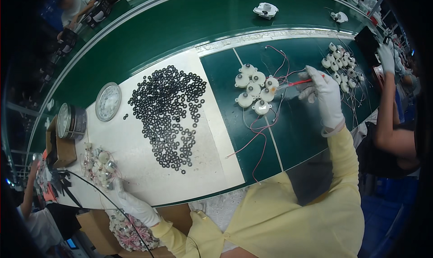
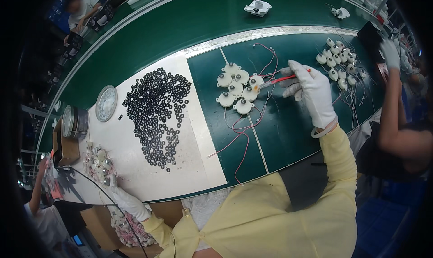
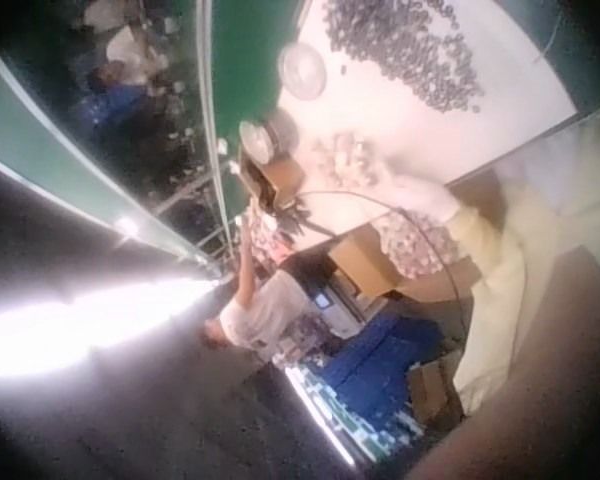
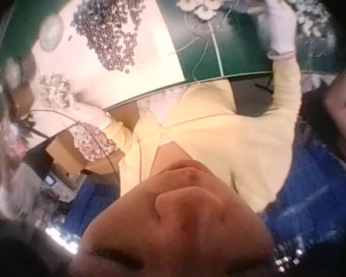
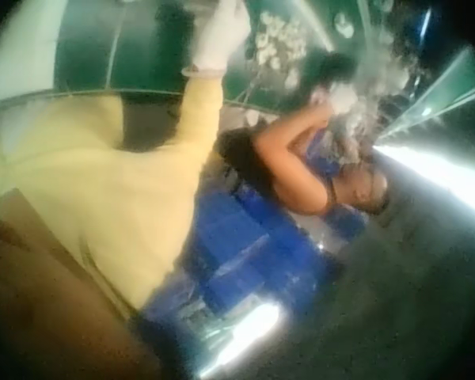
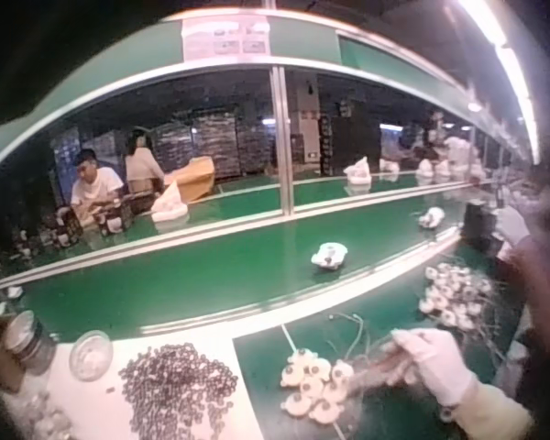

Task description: The person assembles small white electronic components by hand at a factory workstation. They pick up white plastic housings and metal washers from a pile, insert the washers into the housings, and place the assembled units onto a green work surface. The process is repetitive, involving picking, inserting, and placing components one at a time.

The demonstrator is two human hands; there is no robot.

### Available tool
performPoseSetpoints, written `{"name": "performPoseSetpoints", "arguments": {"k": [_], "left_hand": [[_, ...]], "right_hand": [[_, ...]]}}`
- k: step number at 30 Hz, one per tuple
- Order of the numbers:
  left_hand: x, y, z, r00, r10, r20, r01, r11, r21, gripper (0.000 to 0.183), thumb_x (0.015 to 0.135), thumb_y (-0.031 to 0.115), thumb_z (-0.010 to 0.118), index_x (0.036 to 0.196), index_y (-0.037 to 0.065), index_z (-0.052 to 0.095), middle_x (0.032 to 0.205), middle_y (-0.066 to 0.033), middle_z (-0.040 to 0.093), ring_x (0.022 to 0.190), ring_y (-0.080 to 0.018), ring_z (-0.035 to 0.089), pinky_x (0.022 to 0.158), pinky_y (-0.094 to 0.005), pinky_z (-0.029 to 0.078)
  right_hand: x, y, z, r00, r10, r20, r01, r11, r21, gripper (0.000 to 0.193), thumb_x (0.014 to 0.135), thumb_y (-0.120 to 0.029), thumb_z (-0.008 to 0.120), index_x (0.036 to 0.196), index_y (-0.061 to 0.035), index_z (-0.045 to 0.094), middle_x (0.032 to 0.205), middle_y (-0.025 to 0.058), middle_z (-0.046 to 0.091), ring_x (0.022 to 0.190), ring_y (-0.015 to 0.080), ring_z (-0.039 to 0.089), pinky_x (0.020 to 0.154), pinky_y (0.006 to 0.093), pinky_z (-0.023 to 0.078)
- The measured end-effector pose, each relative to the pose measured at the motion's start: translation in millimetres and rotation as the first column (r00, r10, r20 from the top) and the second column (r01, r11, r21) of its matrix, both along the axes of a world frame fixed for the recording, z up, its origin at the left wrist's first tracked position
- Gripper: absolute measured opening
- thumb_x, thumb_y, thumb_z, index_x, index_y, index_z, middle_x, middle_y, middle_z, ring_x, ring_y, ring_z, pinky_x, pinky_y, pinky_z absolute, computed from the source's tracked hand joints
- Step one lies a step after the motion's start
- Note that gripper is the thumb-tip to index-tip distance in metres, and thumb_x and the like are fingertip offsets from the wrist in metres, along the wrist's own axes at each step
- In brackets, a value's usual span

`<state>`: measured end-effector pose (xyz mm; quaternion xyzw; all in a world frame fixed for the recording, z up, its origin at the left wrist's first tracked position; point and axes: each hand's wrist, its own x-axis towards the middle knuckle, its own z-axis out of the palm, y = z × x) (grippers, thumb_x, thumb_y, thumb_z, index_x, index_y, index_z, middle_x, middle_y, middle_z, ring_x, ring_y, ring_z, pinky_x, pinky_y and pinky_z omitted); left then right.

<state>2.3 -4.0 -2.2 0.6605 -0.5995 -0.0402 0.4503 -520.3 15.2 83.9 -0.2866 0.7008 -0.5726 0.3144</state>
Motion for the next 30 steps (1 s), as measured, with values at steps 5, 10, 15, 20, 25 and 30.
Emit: {"name": "performPoseSetpoints", "arguments": {"k": [5,10,15,20,25,30], "left_hand": [[-2.7,-0.5,2.5,1.0,0.01,-0.019,-0.01,1.0,0.0,0.062,0.116,0.037,0.029,0.14,-0.014,0.055,0.141,-0.0279,0.061,0.133,-0.0372,0.057,0.117,-0.0452,0.042],[2.4,-0.5,-2.2,1.0,-0.013,0.023,0.013,1.0,-0.02,0.062,0.116,0.037,0.028,0.14,-0.013,0.055,0.141,-0.0279,0.061,0.132,-0.0372,0.058,0.117,-0.0453,0.042],[2.5,1.4,-2.0,1.0,-0.013,0.011,0.013,1.0,-0.024,0.061,0.116,0.036,0.028,0.14,-0.013,0.055,0.141,-0.0275,0.061,0.132,-0.0369,0.058,0.117,-0.0451,0.042],[4.1,0.0,-8.1,0.999,-0.027,-0.022,0.027,0.999,-0.037,0.06,0.116,0.035,0.029,0.14,-0.013,0.055,0.141,-0.0273,0.061,0.132,-0.0365,0.058,0.117,-0.0448,0.043],[-1.1,-1.0,-2.7,0.999,-0.05,-0.007,0.049,0.997,-0.051,0.06,0.116,0.035,0.029,0.139,-0.014,0.055,0.14,-0.0275,0.061,0.132,-0.0371,0.058,0.116,-0.045,0.042],[-0.2,0.3,-5.9,1.0,0.02,0.017,-0.018,0.994,-0.112,0.053,0.114,0.03,0.036,0.144,-0.011,0.052,0.146,-0.0279,0.056,0.136,-0.0387,0.054,0.117,-0.046,0.041]], "right_hand": [[-3.0,-7.3,1.5,1.0,-0.014,0.017,0.015,0.999,-0.046,0.044,0.104,-0.04,0.064,0.11,0.0033,0.07,0.085,0.0139,0.074,0.057,0.0145,0.069,0.046,0.0202,0.042],[-0.1,-15.4,-3.2,1.0,0.015,0.003,-0.014,1.0,-0.028,0.045,0.104,-0.04,0.064,0.111,0.0033,0.07,0.085,0.0131,0.074,0.058,0.0141,0.069,0.046,0.0203,0.042],[-6.2,-12.8,-8.0,1.0,0.013,0.012,-0.013,1.0,-0.005,0.045,0.104,-0.041,0.064,0.11,0.0028,0.072,0.088,0.0114,0.076,0.059,0.0124,0.07,0.046,0.0192,0.043],[-9.7,-10.0,-7.4,1.0,-0.015,0.008,0.015,1.0,0.023,0.044,0.104,-0.041,0.064,0.111,0.0027,0.071,0.088,0.0122,0.075,0.058,0.0131,0.07,0.045,0.0192,0.043],[-18.6,-5.2,-10.8,0.999,-0.038,0.019,0.038,0.999,-0.023,0.046,0.105,-0.041,0.063,0.112,0.0037,0.07,0.088,0.0142,0.075,0.058,0.0147,0.069,0.047,0.0195,0.043],[-5.4,3.1,2.9,0.998,-0.052,0.023,0.056,0.971,-0.231,0.047,0.107,-0.039,0.057,0.117,0.0058,0.069,0.09,0.0168,0.074,0.062,0.0171,0.069,0.054,0.024,0.049]]}}
